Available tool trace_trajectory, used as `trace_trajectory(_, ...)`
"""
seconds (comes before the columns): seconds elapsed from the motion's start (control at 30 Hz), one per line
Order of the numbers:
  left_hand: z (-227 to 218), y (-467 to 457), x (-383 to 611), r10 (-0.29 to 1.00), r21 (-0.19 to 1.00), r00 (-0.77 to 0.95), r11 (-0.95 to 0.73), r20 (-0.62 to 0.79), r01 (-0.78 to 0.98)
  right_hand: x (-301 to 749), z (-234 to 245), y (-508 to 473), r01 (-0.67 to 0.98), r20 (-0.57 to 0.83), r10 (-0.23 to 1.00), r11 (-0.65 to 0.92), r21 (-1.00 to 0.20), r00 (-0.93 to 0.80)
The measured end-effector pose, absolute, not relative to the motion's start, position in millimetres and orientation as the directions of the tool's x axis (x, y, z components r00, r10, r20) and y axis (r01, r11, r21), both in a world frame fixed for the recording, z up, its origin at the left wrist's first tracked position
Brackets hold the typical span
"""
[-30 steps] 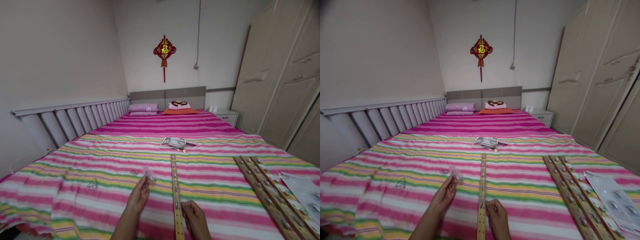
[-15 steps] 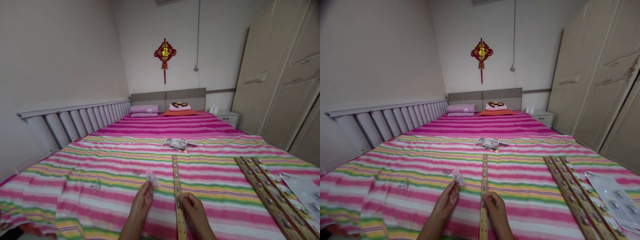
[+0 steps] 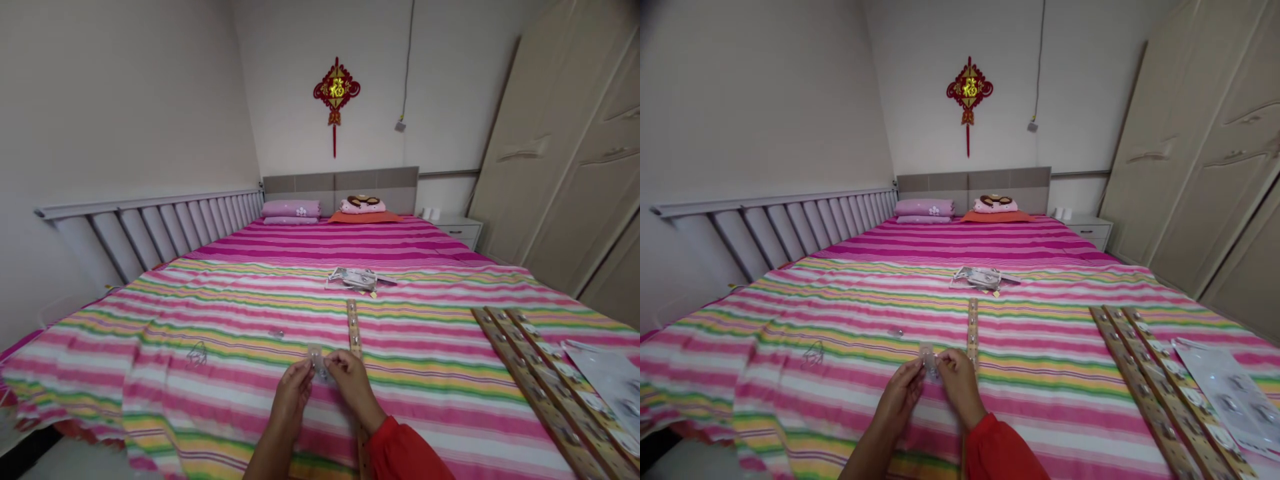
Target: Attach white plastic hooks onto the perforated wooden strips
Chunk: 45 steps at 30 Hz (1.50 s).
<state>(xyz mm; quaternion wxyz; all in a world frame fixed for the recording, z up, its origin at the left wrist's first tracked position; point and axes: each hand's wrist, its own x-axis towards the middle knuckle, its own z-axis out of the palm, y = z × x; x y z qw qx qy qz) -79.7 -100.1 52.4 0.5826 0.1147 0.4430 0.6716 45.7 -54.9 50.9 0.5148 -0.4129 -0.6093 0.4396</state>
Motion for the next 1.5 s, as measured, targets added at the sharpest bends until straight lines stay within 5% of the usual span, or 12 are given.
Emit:
trace_trajectory(0.33,44.9,-92.0,-71.9,0.832,0.726,-0.368,0.058,-0.414,-0.685,49.2,56.2,-73.1,0.274,0.482,0.820,0.562,-0.781,-0.309)
trace_trajectory(0.57,44.3,-93.8,-65.0,0.808,0.725,-0.401,0.046,-0.431,-0.687,49.0,60.5,-83.4,0.385,0.472,0.779,0.619,-0.685,-0.413)
trace_trajectory(0.7,47.7,-97.3,-67.0,0.840,0.788,-0.377,0.092,-0.390,-0.609,52.2,62.5,-80.0,0.345,0.468,0.803,0.586,-0.733,-0.369)
trace_trajectory(0.87,63.8,-102.9,-78.5,0.868,0.957,-0.467,0.029,-0.168,-0.290,60.2,64.3,-72.1,0.274,0.463,0.828,0.547,-0.791,-0.316)
trace_trajectory(1.07,84.8,-104.2,-85.3,0.919,0.993,-0.389,-0.090,0.056,-0.070,59.4,65.1,-76.5,0.213,0.453,0.823,0.538,-0.816,-0.342)
trace_trajectory(1.5,59.0,-90.2,-110.4,0.843,0.948,-0.522,-0.051,-0.127,-0.313,58.9,76.8,-95.3,0.187,0.460,0.818,0.541,-0.820,-0.346)
